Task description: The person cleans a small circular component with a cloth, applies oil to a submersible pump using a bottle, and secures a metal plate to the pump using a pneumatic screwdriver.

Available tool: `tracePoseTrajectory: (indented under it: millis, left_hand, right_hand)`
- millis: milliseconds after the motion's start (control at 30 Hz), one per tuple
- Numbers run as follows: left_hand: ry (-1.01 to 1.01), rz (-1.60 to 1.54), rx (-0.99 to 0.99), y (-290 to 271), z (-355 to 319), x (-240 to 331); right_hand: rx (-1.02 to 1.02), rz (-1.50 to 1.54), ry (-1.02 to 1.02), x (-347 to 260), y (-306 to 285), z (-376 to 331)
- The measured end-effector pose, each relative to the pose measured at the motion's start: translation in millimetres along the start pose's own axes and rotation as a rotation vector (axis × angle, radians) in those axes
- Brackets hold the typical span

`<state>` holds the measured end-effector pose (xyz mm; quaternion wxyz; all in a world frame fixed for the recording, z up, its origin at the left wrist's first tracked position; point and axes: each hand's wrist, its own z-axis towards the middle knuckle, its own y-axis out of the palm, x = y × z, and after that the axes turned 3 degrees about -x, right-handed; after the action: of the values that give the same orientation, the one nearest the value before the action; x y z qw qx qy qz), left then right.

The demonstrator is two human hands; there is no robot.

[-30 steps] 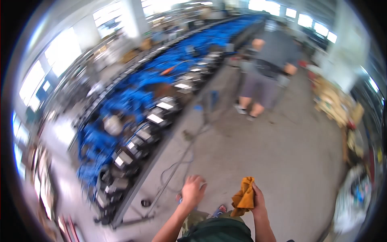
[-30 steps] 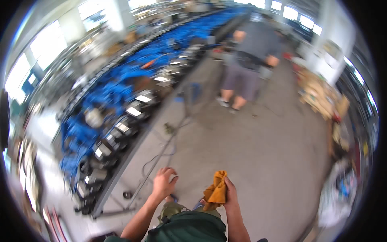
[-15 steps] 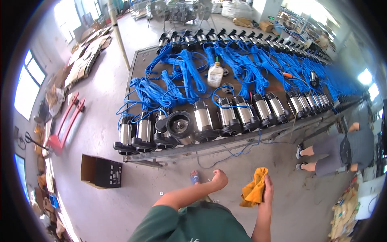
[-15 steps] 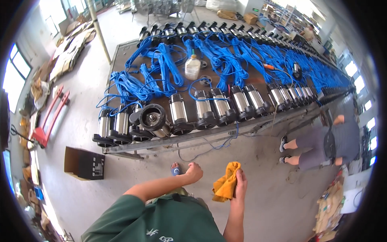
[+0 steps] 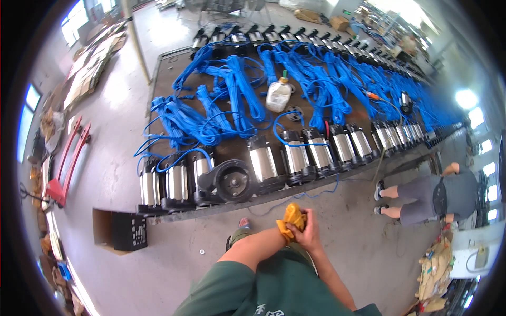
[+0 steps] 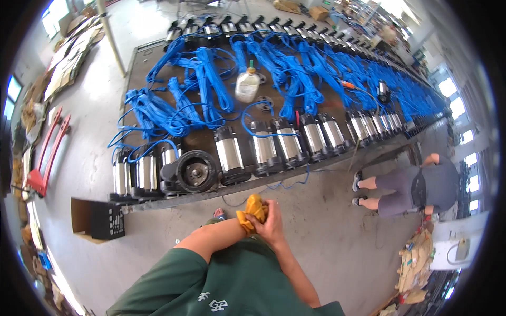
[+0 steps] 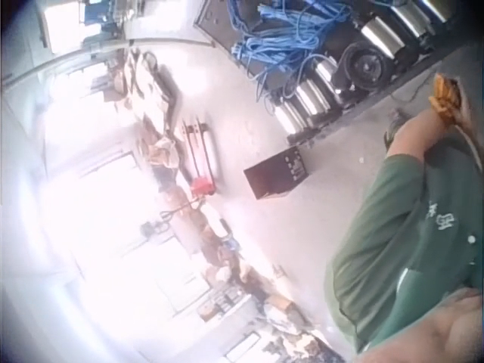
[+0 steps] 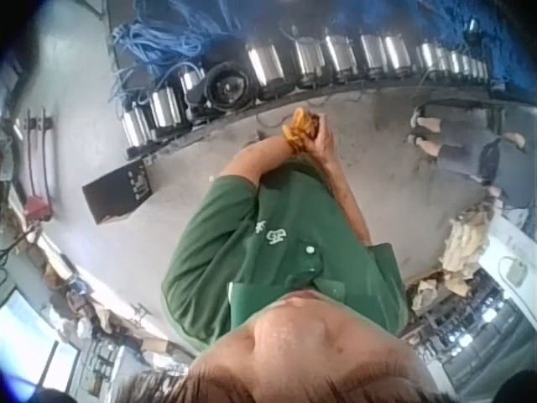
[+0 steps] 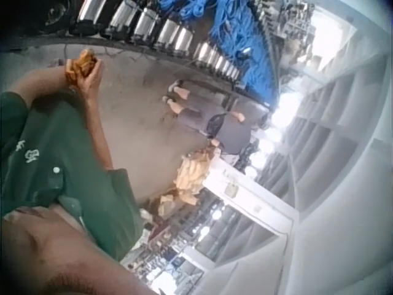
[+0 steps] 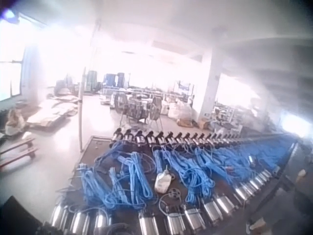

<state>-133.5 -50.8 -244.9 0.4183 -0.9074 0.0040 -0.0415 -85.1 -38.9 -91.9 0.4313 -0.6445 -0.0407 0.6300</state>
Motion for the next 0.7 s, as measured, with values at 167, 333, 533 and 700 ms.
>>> tracePoseTrajectory:
  millis: [167,333,533,700]
  left_hand:
    - [-0.025,-0.026,-0.022,17,-20,-30]
    - [-0.032,-0.082,-0.007,-16,-17,-36]
    - [-0.052,-0.154,-0.030,-35,-11,-35]
    - [-0.057,-0.203,-0.017,-69,1,-35]
  right_hand:
    - [-0.109,0.006,-0.031,-27,4,37]
    - [-0.131,-0.058,0.111,53,0,64]
    - [-0.250,0.016,-0.070,-33,-26,76]
    - [-0.227,-0.097,-0.044,85,-28,90]
